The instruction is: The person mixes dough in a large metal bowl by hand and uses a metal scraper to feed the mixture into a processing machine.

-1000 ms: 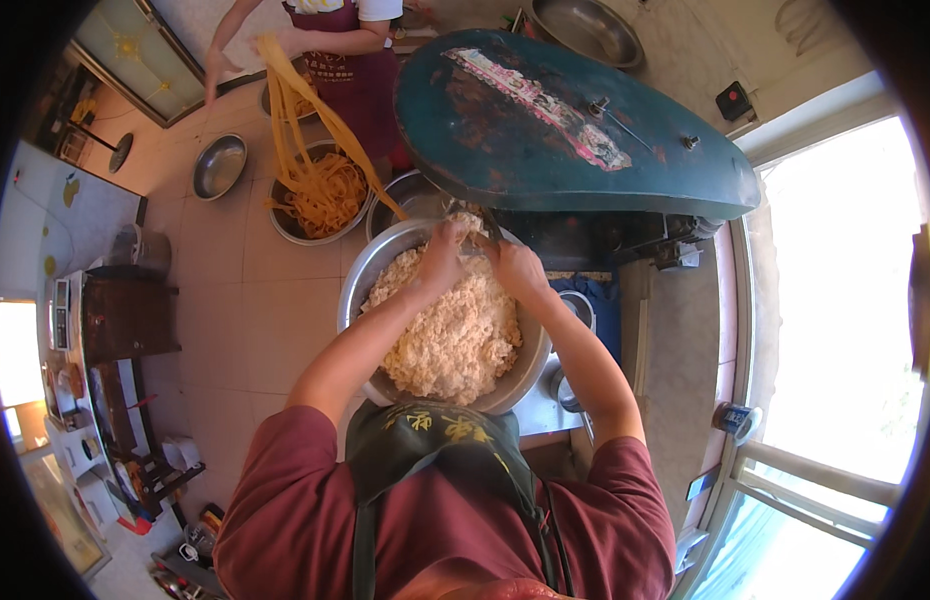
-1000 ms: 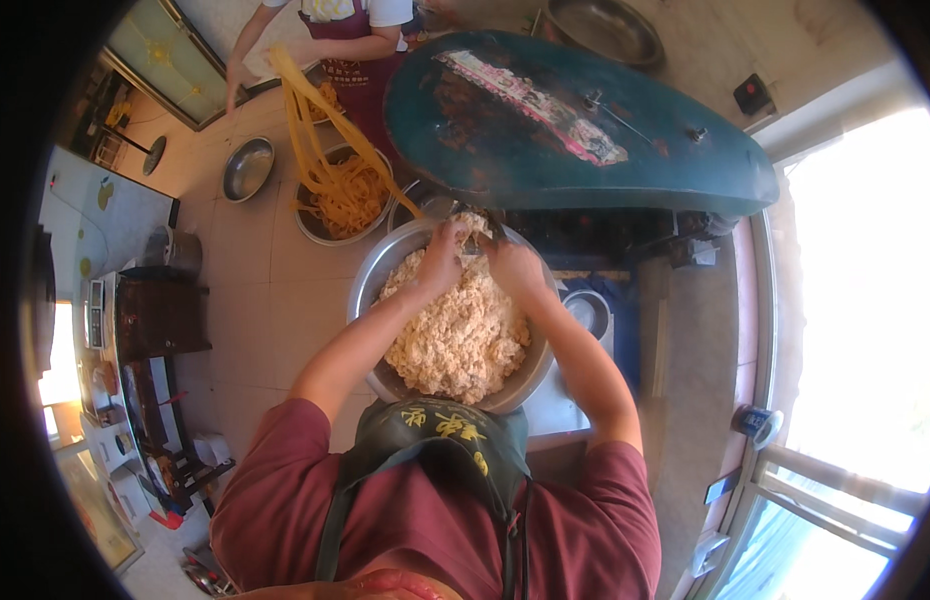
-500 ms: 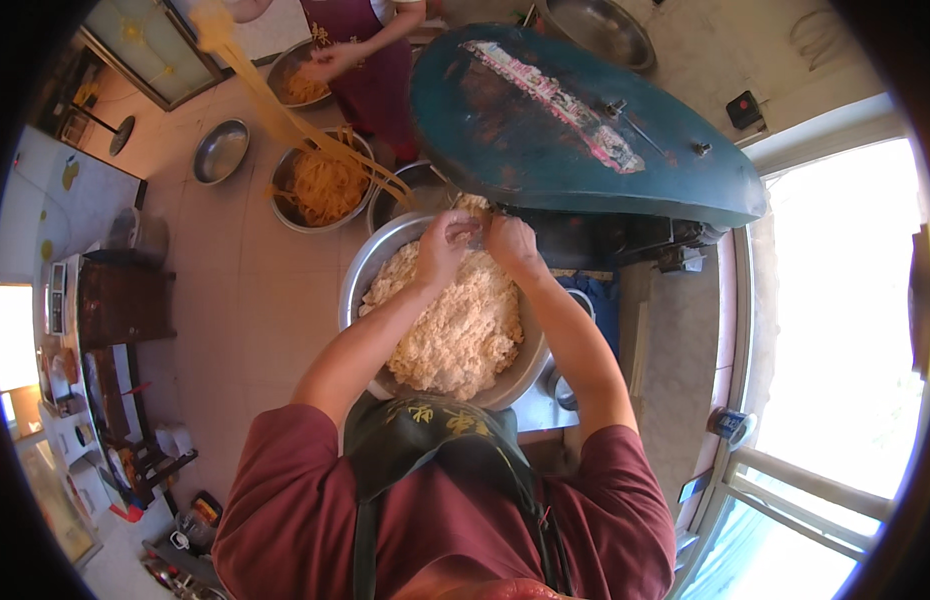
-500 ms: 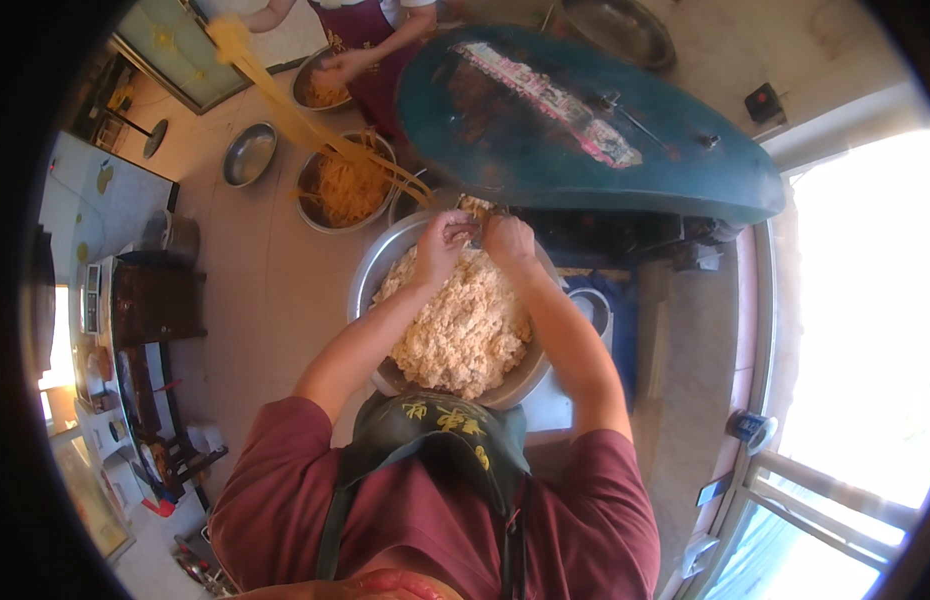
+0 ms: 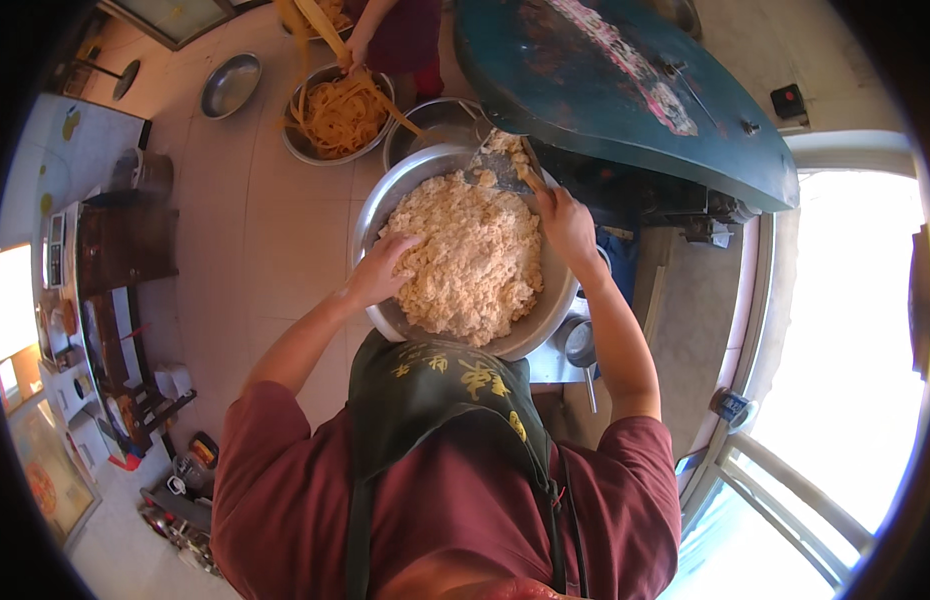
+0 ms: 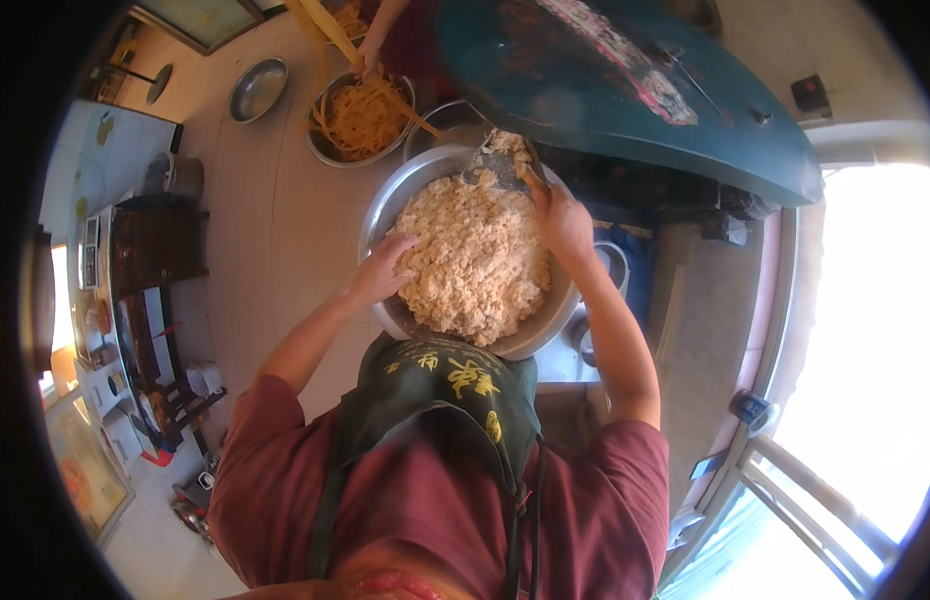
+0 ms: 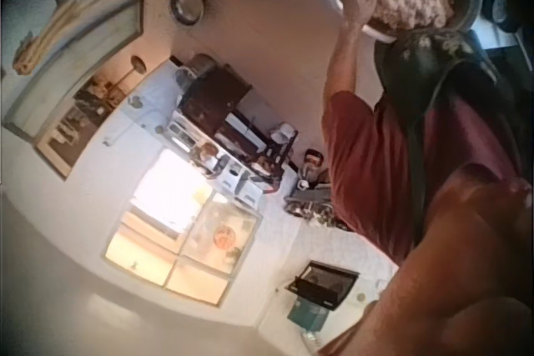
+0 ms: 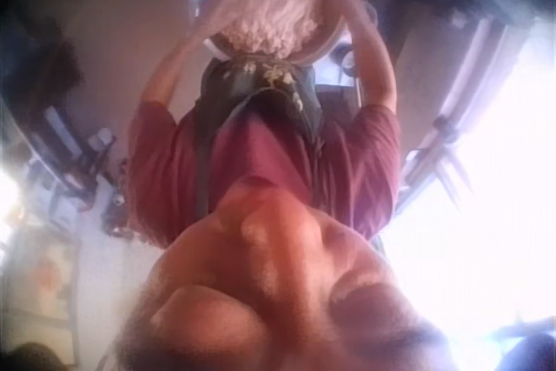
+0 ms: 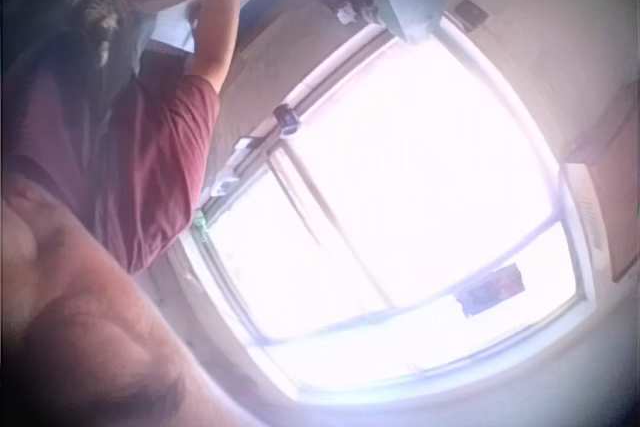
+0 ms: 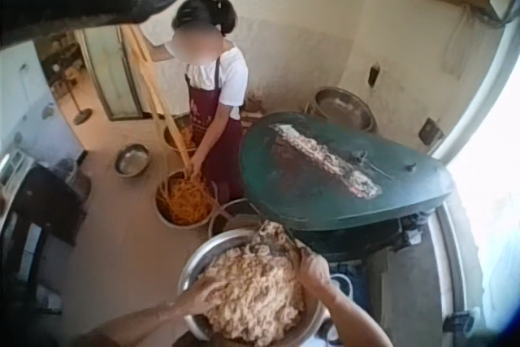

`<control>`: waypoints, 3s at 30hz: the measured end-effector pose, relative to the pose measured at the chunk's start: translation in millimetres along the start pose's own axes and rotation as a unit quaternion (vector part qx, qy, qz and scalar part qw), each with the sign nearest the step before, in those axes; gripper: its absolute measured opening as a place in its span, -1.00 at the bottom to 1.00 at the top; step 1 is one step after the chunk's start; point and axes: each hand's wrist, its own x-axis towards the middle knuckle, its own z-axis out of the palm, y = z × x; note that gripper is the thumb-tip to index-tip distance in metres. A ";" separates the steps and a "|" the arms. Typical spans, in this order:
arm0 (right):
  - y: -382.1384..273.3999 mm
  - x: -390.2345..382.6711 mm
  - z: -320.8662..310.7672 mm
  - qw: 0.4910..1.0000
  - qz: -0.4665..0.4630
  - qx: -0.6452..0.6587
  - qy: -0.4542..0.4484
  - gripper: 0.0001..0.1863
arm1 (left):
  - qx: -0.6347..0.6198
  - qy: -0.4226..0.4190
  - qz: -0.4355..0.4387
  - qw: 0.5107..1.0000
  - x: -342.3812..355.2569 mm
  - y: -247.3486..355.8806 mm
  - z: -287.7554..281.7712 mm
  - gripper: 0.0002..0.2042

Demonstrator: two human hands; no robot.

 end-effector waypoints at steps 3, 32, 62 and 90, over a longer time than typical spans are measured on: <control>16.5 -47.5 -18.0 0.998 0.011 0.046 -0.035 -0.75 | -0.023 0.079 -0.036 0.996 -33.1 -24.3 19.2 -0.39; 145.4 -198.6 38.1 0.990 0.053 0.036 -0.123 -0.69 | -0.221 0.152 -0.292 0.918 41.8 -69.2 85.7 -0.41; 86.8 -192.5 -13.7 0.994 0.079 -0.027 -0.068 -0.77 | 0.393 -0.143 0.090 0.904 34.4 116.8 152.9 -0.51; 57.8 -176.2 -37.0 0.987 0.081 0.122 -0.061 -0.73 | 0.104 -0.129 -0.075 0.983 161.1 24.7 103.3 -0.39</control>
